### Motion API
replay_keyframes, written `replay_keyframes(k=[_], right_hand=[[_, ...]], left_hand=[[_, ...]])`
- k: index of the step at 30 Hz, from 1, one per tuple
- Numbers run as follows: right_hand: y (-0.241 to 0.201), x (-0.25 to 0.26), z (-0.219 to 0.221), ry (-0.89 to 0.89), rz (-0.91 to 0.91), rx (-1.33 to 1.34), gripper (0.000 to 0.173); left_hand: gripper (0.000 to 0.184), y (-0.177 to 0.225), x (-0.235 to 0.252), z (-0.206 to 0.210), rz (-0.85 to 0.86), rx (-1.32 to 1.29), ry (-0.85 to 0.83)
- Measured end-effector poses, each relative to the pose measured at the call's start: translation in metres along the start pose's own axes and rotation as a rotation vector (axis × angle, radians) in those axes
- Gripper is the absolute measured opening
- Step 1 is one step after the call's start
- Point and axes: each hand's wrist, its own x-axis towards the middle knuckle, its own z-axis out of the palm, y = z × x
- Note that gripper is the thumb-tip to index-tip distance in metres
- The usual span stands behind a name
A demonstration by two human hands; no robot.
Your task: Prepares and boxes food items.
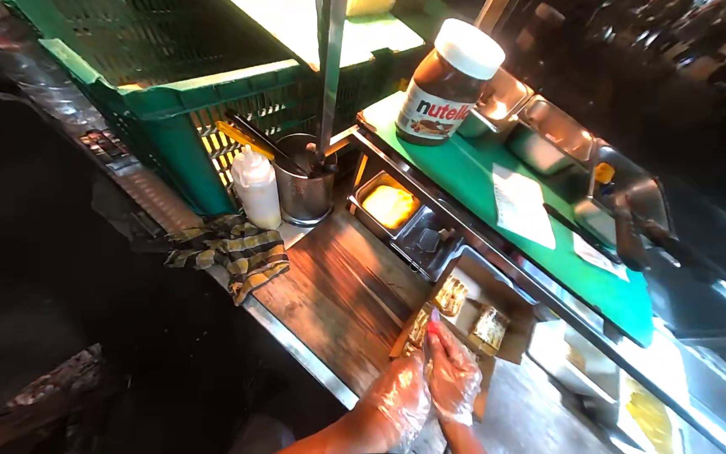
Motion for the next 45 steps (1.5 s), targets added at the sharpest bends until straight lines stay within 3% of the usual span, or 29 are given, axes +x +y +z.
replay_keyframes(k=[3, 7, 10, 14, 18, 22, 26, 29, 33, 36, 40, 43, 45], right_hand=[[0.004, 0.018, 0.006, -0.034, 0.120, -0.134, 0.020], [-0.003, 0.000, 0.004, -0.024, 0.037, -0.101, 0.022], [0.004, 0.020, 0.003, -0.082, 0.183, -0.296, 0.021], [-0.004, -0.019, -0.004, -0.030, -0.013, -0.011, 0.021], [0.003, -0.006, -0.012, -0.066, 0.155, -0.173, 0.020], [0.000, -0.045, -0.017, -0.039, -0.032, 0.083, 0.022], [0.007, -0.035, -0.020, -0.068, 0.126, -0.167, 0.022], [0.001, -0.059, -0.019, -0.007, -0.020, 0.070, 0.023], [0.012, -0.042, -0.026, -0.028, 0.121, -0.155, 0.022], [-0.003, -0.064, -0.032, 0.034, 0.002, 0.056, 0.022], [0.021, -0.029, -0.037, 0.039, 0.072, -0.082, 0.022], [0.006, -0.037, -0.037, 0.070, -0.025, 0.065, 0.022], [0.014, -0.022, -0.039, 0.059, -0.044, 0.009, 0.023]], left_hand=[[0.040, 0.000, 0.007, -0.003, -0.027, 0.025, -0.037], [0.044, -0.005, 0.005, -0.004, -0.016, 0.029, -0.015], [0.039, -0.001, 0.003, -0.002, -0.055, 0.040, -0.054], [0.041, -0.007, -0.007, 0.002, -0.008, 0.005, -0.012], [0.038, -0.005, -0.021, 0.012, -0.031, 0.007, -0.087], [0.039, -0.010, -0.036, 0.019, -0.039, -0.035, -0.079], [0.039, -0.012, -0.035, 0.025, -0.047, -0.033, -0.135], [0.039, -0.015, -0.041, 0.028, -0.015, -0.051, -0.096], [0.038, -0.008, -0.037, 0.029, -0.027, -0.043, -0.161], [0.039, -0.005, -0.042, 0.031, -0.010, -0.064, -0.126], [0.038, 0.008, -0.031, 0.032, -0.012, -0.078, -0.149], [0.042, 0.018, -0.025, 0.021, -0.001, -0.110, -0.118], [0.039, 0.023, -0.021, 0.021, 0.024, -0.083, -0.094]])
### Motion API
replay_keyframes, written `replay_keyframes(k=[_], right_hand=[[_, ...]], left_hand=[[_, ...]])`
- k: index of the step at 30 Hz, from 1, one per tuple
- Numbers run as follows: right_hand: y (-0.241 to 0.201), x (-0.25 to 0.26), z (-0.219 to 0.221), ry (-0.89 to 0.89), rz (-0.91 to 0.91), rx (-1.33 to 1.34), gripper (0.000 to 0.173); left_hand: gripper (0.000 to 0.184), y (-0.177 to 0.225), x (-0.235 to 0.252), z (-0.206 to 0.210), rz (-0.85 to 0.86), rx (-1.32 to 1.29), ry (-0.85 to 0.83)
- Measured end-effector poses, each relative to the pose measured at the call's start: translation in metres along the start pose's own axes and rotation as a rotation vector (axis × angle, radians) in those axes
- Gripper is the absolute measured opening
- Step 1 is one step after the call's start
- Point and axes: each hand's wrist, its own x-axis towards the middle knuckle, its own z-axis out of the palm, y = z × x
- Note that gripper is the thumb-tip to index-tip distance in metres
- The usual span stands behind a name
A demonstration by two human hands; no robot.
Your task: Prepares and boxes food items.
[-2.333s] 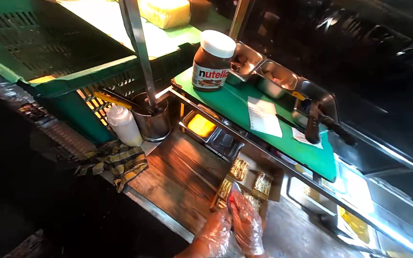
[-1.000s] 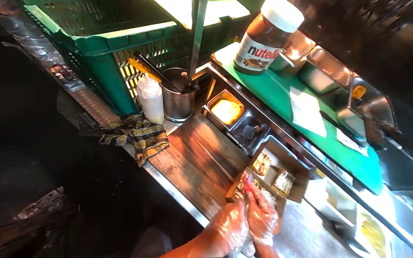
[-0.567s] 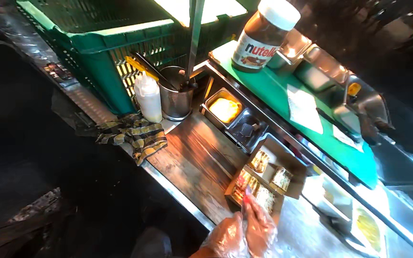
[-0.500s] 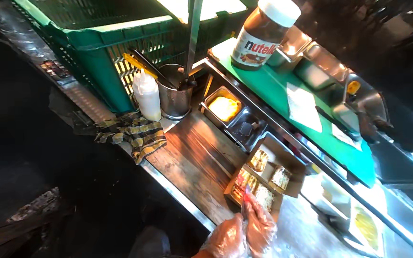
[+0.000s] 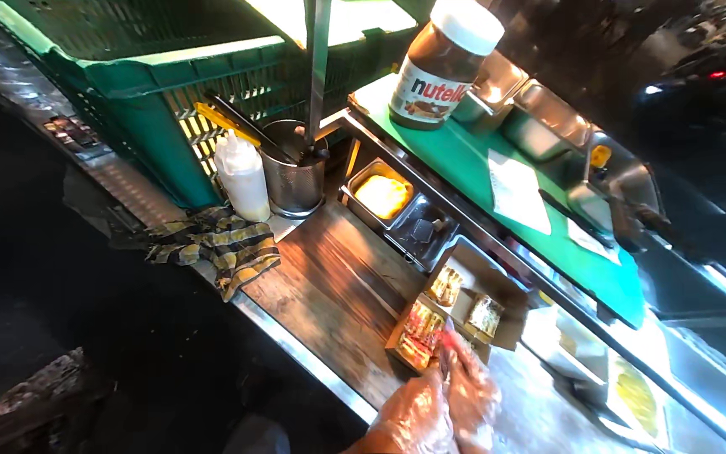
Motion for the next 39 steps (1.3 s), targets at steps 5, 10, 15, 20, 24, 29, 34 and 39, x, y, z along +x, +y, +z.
replay_keyframes(k=[5, 10, 15, 20, 24, 29, 34, 39], right_hand=[[-0.006, 0.016, 0.007, 0.017, 0.072, 0.069, 0.022], [0.008, 0.040, 0.010, 0.019, 0.091, -0.127, 0.021], [0.007, 0.038, 0.014, 0.004, 0.050, -0.029, 0.021], [0.005, 0.030, 0.017, 0.018, -0.042, 0.135, 0.021], [0.010, 0.046, 0.017, 0.006, 0.059, 0.003, 0.021], [0.016, 0.042, 0.008, -0.037, -0.006, -0.044, 0.020], [-0.004, 0.025, -0.017, -0.120, -0.111, 0.040, 0.023], [0.000, -0.005, -0.010, -0.099, -0.285, 0.067, 0.018]], left_hand=[[0.039, 0.004, 0.016, -0.006, 0.008, 0.055, 0.032], [0.039, 0.015, 0.013, -0.015, 0.007, 0.046, 0.002], [0.037, 0.005, 0.020, -0.010, 0.069, 0.033, 0.073], [0.038, 0.005, 0.023, -0.014, 0.076, 0.028, 0.091], [0.038, 0.008, 0.023, -0.012, 0.072, 0.040, 0.096], [0.035, 0.001, 0.021, -0.009, 0.071, -0.001, 0.103], [0.028, -0.027, 0.013, 0.002, 0.095, -0.231, 0.149], [0.027, -0.041, 0.007, 0.009, 0.134, -0.345, 0.144]])
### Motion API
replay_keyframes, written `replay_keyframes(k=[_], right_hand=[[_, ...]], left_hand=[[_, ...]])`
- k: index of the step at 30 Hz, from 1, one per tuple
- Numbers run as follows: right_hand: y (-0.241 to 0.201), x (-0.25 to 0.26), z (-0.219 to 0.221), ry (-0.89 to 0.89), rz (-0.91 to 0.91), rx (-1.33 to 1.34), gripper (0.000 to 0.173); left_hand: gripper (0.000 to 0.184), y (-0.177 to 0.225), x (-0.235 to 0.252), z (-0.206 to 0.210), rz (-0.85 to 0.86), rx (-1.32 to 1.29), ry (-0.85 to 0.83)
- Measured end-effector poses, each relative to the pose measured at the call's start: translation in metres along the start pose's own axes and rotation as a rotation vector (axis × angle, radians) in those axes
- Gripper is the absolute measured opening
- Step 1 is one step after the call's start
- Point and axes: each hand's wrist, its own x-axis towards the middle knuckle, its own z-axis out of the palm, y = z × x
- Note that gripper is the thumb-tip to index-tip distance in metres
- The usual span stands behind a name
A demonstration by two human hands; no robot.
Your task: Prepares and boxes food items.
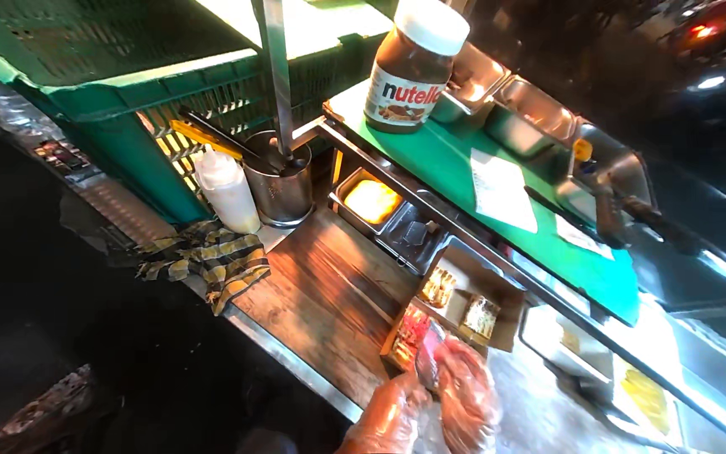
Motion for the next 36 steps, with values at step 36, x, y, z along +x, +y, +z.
replay_keyframes(k=[36], right_hand=[[-0.004, 0.028, -0.021, -0.323, 0.070, -0.124, 0.024]], left_hand=[[0.028, 0.003, -0.008, -0.005, 0.134, 0.044, 0.108]])
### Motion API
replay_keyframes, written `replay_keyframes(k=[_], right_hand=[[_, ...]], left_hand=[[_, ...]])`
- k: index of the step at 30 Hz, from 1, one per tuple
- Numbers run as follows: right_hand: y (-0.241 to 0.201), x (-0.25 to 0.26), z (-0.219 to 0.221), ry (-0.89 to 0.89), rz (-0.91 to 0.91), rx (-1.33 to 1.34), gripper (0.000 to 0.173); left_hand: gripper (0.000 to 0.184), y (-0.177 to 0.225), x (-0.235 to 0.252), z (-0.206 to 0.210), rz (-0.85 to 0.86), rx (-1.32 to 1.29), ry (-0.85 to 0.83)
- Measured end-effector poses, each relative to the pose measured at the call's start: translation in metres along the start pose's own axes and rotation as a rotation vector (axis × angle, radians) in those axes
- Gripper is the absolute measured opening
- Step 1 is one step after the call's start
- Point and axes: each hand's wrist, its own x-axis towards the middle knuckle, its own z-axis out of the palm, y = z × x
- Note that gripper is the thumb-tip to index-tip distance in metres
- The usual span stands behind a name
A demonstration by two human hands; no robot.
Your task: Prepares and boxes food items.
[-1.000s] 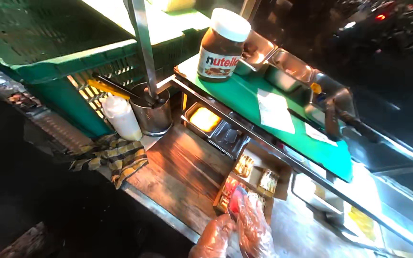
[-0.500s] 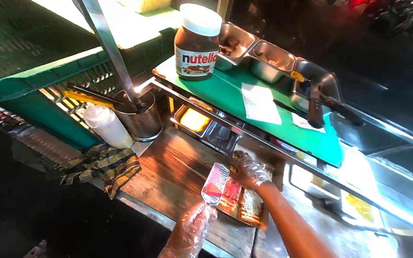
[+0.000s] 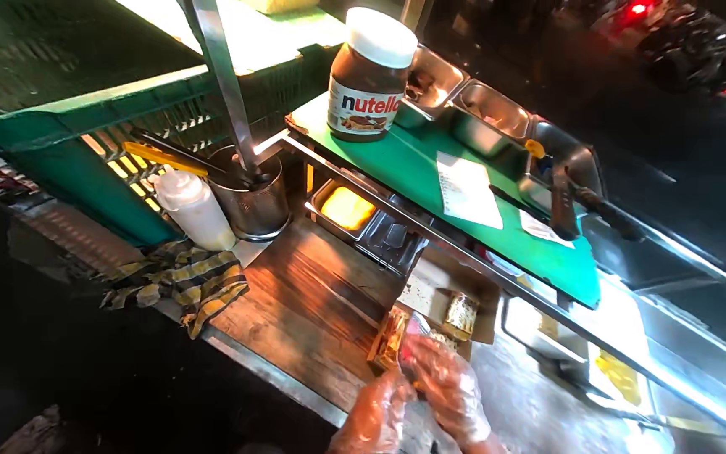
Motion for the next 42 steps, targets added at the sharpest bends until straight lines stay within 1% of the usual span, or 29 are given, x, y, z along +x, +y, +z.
replay_keyframes(k=[3, 5, 6, 9, 10, 12, 13, 14, 16, 17, 18, 20, 21, 22, 23, 24, 25, 26, 28, 29, 30, 32, 33, 34, 36, 37, 38, 40, 42], right_hand=[[-0.001, -0.009, 0.022, 0.219, 0.099, 0.011, 0.023], [-0.007, -0.011, 0.034, 0.302, 0.059, 0.042, 0.021], [-0.002, -0.007, 0.037, 0.304, 0.083, 0.007, 0.022], [0.012, 0.015, 0.040, 0.264, 0.334, -0.035, 0.021], [0.007, 0.013, 0.040, 0.282, 0.315, -0.015, 0.022], [-0.003, 0.004, 0.048, 0.363, 0.141, 0.125, 0.022], [-0.002, 0.001, 0.050, 0.375, 0.106, 0.156, 0.022], [0.002, 0.006, 0.050, 0.363, 0.131, 0.114, 0.022], [0.008, 0.030, 0.044, 0.299, 0.341, -0.009, 0.021], [0.007, 0.034, 0.042, 0.293, 0.390, -0.013, 0.021], [0.004, 0.029, 0.044, 0.314, 0.356, 0.026, 0.021], [-0.007, 0.015, 0.051, 0.367, 0.186, 0.137, 0.022], [-0.005, 0.013, 0.054, 0.390, 0.121, 0.119, 0.022], [0.002, 0.017, 0.054, 0.395, 0.123, 0.034, 0.021], [0.009, 0.026, 0.053, 0.384, 0.191, -0.053, 0.020], [0.010, 0.034, 0.050, 0.360, 0.296, -0.068, 0.020], [0.007, 0.035, 0.049, 0.351, 0.335, -0.057, 0.020], [0.003, 0.028, 0.050, 0.355, 0.298, -0.017, 0.021], [-0.004, 0.011, 0.055, 0.392, 0.113, 0.127, 0.021], [0.000, 0.009, 0.056, 0.400, 0.076, 0.108, 0.021], [0.008, 0.012, 0.055, 0.391, 0.113, 0.027, 0.021], [0.017, 0.019, 0.050, 0.380, 0.248, 0.007, 0.020], [0.016, 0.014, 0.048, 0.372, 0.234, -0.016, 0.022], [0.012, 0.005, 0.048, 0.370, 0.166, -0.009, 0.023], [0.009, -0.012, 0.053, 0.420, 0.030, 0.114, 0.020], [0.015, -0.013, 0.053, 0.424, 0.026, 0.096, 0.020], [0.022, -0.009, 0.050, 0.423, 0.088, 0.037, 0.021], [0.023, -0.006, 0.046, 0.413, 0.204, 0.027, 0.022], [0.006, -0.019, 0.046, 0.409, 0.151, 0.066, 0.022]], left_hand=[[0.030, 0.010, 0.010, 0.003, -0.078, 0.088, -0.063], [0.033, 0.016, 0.010, 0.001, -0.107, 0.171, -0.075], [0.035, 0.018, 0.010, 0.001, -0.123, 0.210, -0.096], [0.036, 0.025, 0.016, -0.004, -0.202, 0.301, -0.211], [0.037, 0.029, 0.017, -0.008, -0.222, 0.305, -0.232], [0.040, 0.031, 0.019, -0.013, -0.222, 0.296, -0.220], [0.041, 0.030, 0.016, -0.012, -0.219, 0.298, -0.216], [0.039, 0.030, 0.016, -0.010, -0.218, 0.307, -0.219], [0.036, 0.032, 0.022, -0.011, -0.223, 0.329, -0.250], [0.036, 0.032, 0.023, -0.012, -0.223, 0.325, -0.259], [0.036, 0.032, 0.023, -0.015, -0.214, 0.307, -0.250], [0.036, 0.031, 0.021, -0.018, -0.193, 0.280, -0.218], [0.037, 0.030, 0.020, -0.017, -0.180, 0.278, -0.213], [0.037, 0.029, 0.020, -0.015, -0.167, 0.286, -0.215], [0.037, 0.028, 0.023, -0.015, -0.160, 0.300, -0.225], [0.037, 0.028, 0.026, -0.015, -0.167, 0.307, -0.242], [0.036, 0.027, 0.027, -0.016, -0.172, 0.307, -0.250], [0.035, 0.026, 0.028, -0.018, -0.172, 0.298, -0.251], [0.037, 0.025, 0.024, -0.018, -0.161, 0.272, -0.215], [0.037, 0.025, 0.021, -0.016, -0.149, 0.261, -0.199], [0.036, 0.026, 0.020, -0.013, -0.151, 0.258, -0.201], [0.035, 0.029, 0.021, -0.011, -0.184, 0.272, -0.243], [0.035, 0.029, 0.022, -0.011, -0.189, 0.270, -0.249], [0.035, 0.028, 0.021, -0.011, -0.184, 0.265, -0.240], [0.037, 0.023, 0.015, -0.007, -0.165, 0.251, -0.220], [0.039, 0.023, 0.013, -0.005, -0.156, 0.245, -0.232], [0.038, 0.023, 0.012, -0.003, -0.155, 0.247, -0.253], [0.035, 0.023, 0.011, -0.003, -0.147, 0.243, -0.271], [0.033, 0.020, 0.009, -0.006, -0.136, 0.223, -0.260]])
